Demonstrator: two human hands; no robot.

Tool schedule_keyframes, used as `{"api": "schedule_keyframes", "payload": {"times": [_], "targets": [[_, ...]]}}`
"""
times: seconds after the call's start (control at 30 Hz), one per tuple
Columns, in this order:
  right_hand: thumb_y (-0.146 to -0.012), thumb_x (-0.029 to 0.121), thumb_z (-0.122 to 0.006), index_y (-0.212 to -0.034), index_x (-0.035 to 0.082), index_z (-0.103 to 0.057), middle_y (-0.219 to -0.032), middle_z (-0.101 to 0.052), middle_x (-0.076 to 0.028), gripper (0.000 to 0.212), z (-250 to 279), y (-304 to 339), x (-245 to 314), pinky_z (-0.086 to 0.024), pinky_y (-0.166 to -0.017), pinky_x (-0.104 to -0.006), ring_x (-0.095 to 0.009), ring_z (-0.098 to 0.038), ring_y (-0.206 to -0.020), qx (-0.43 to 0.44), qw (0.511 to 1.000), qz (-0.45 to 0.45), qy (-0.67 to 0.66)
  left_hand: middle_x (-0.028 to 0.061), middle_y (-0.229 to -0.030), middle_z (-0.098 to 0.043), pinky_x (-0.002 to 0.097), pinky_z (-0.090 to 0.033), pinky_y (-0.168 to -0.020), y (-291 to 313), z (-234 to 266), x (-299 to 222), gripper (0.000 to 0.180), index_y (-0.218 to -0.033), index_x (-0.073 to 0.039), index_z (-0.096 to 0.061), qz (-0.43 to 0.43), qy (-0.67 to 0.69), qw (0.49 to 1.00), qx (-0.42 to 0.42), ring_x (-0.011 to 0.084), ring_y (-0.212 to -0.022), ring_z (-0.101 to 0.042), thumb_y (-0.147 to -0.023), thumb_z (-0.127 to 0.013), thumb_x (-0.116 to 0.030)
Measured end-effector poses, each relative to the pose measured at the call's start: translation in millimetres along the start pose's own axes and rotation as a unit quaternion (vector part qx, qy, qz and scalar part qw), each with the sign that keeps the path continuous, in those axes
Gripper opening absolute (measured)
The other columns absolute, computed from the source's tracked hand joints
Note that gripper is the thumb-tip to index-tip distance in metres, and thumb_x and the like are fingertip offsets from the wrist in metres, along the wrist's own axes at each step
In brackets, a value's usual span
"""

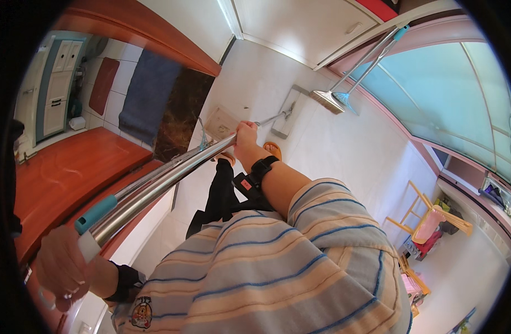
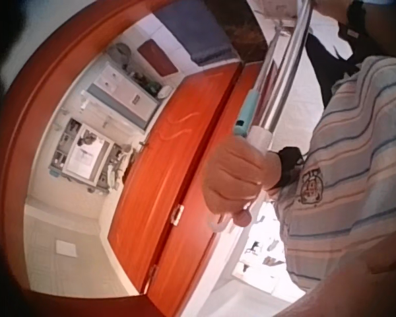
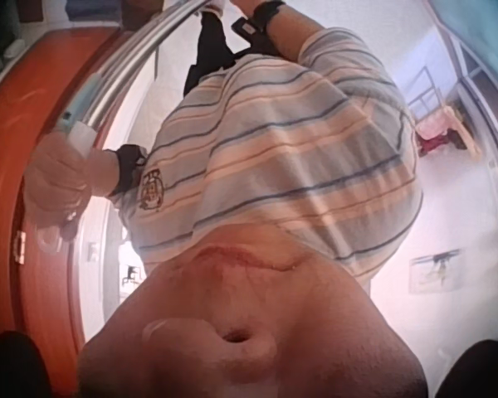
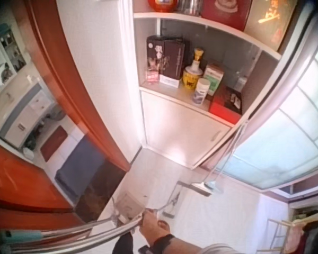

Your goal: The person mops the tiled floor in a living area and bathroom using a flat mop. They then rinse the mop head under a shower head and wring it out over a bucket.

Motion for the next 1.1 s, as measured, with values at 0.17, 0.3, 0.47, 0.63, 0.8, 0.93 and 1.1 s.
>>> {"api": "schedule_keyframes", "payload": {"times": [0.17, 0.3, 0.47, 0.63, 0.8, 0.93, 1.1], "targets": [[-0.077, 0.002, -0.049, -0.104, 0.014, -0.047, -0.078, -0.044, -0.004, 0.029, -40.6, 0.9, -17.7, -0.045, -0.057, -0.0363, -0.019, -0.048, -0.063, 0.04, 0.999, 0.025, -0.011, -0.0004, -0.067, -0.06, 0.023, -0.049, -0.062, 6.4, 21.7, -26.5, 0.014, -0.074, -0.012, -0.061, 0.015, 0.085, 0.959, 0.271, 0.0109, -0.063, -0.059, -0.081, -0.073, -0.014], [-0.079, 0.006, -0.049, -0.099, 0.015, -0.05, -0.074, -0.043, -0.002, 0.023, -74.0, 8.6, -30.6, -0.041, -0.052, -0.0346, -0.016, -0.046, -0.06, 0.059, 0.997, 0.017, 0.046, 0.003, -0.084, -0.062, 0.0273, -0.049, -0.072, 1.5, 10.8, -37.5, 0.01, -0.084, -0.011, -0.06, 0.066, 0.026, 0.973, 0.222, 0.0154, -0.078, -0.061, -0.082, -0.069, -0.01], [-0.081, 0.008, -0.048, -0.096, 0.017, -0.05, -0.073, -0.042, 0.001, 0.018, -95.1, 21.4, -46.0, -0.039, -0.051, -0.0333, -0.013, -0.043, -0.063, 0.116, 0.988, -0.022, 0.103, -0.0045, -0.049, -0.037, 0.0243, -0.03, -0.041, -3.0, -25.0, -30.5, 0.034, -0.054, -0.014, -0.043, -0.063, -0.006, 0.998, 0.021, 0.0088, -0.04, -0.037, -0.074, -0.07, -0.014], [-0.084, 0.008, -0.046, -0.098, 0.018, -0.047, -0.084, -0.045, 0.0, 0.017, -93.6, 44.2, -40.9, -0.044, -0.059, -0.035, -0.014, -0.046, -0.075, 0.132, 0.985, -0.024, 0.106, -0.0039, -0.05, -0.04, 0.0243, -0.031, -0.041, -18.5, -39.3, -36.5, 0.031, -0.055, -0.015, -0.046, -0.091, -0.052, 0.993, -0.051, 0.0087, -0.04, -0.039, -0.074, -0.069, -0.013], [-0.084, 0.009, -0.051, -0.098, 0.015, -0.05, -0.076, -0.043, 0.001, 0.015, -88.0, 52.9, -14.2, -0.04, -0.055, -0.0313, -0.013, -0.044, -0.066, 0.14, 0.983, -0.029, 0.114, -0.0032, -0.05, -0.042, 0.0243, -0.031, -0.041, -19.6, -41.7, -41.0, 0.028, -0.055, -0.015, -0.048, -0.103, -0.075, 0.989, -0.072, 0.0086, -0.041, -0.041, -0.075, -0.067, -0.013], [-0.083, 0.009, -0.053, -0.096, 0.014, -0.051, -0.076, -0.045, 0.001, 0.014, -87.0, 26.9, 10.9, -0.043, -0.057, -0.0325, -0.014, -0.047, -0.067, 0.158, 0.983, 0.01, 0.089, -0.0028, -0.051, -0.044, 0.0244, -0.032, -0.041, -11.5, -44.6, -14.6, 0.026, -0.056, -0.015, -0.05, -0.083, -0.087, 0.991, -0.057, 0.0085, -0.041, -0.043, -0.076, -0.066, -0.012], [-0.081, 0.004, -0.052, -0.097, 0.014, -0.052, -0.074, -0.047, -0.001, 0.019, -86.3, -22.8, 19.6, -0.047, -0.059, -0.0376, -0.016, -0.05, -0.067, 0.171, 0.978, 0.02, 0.12, -0.0021, -0.051, -0.047, 0.0244, -0.032, -0.04, -5.6, -45.8, 17.4, 0.023, -0.057, -0.014, -0.053, -0.055, -0.085, 0.994, -0.05, 0.0082, -0.042, -0.045, -0.077, -0.064, -0.013]]}}
Point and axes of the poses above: each hand's wrist, its own y-axis away from the middle knuckle, its own z-axis out of the back of the hand, x = y × z, the point moved 3 cm from there along -y, towards the middle knuckle
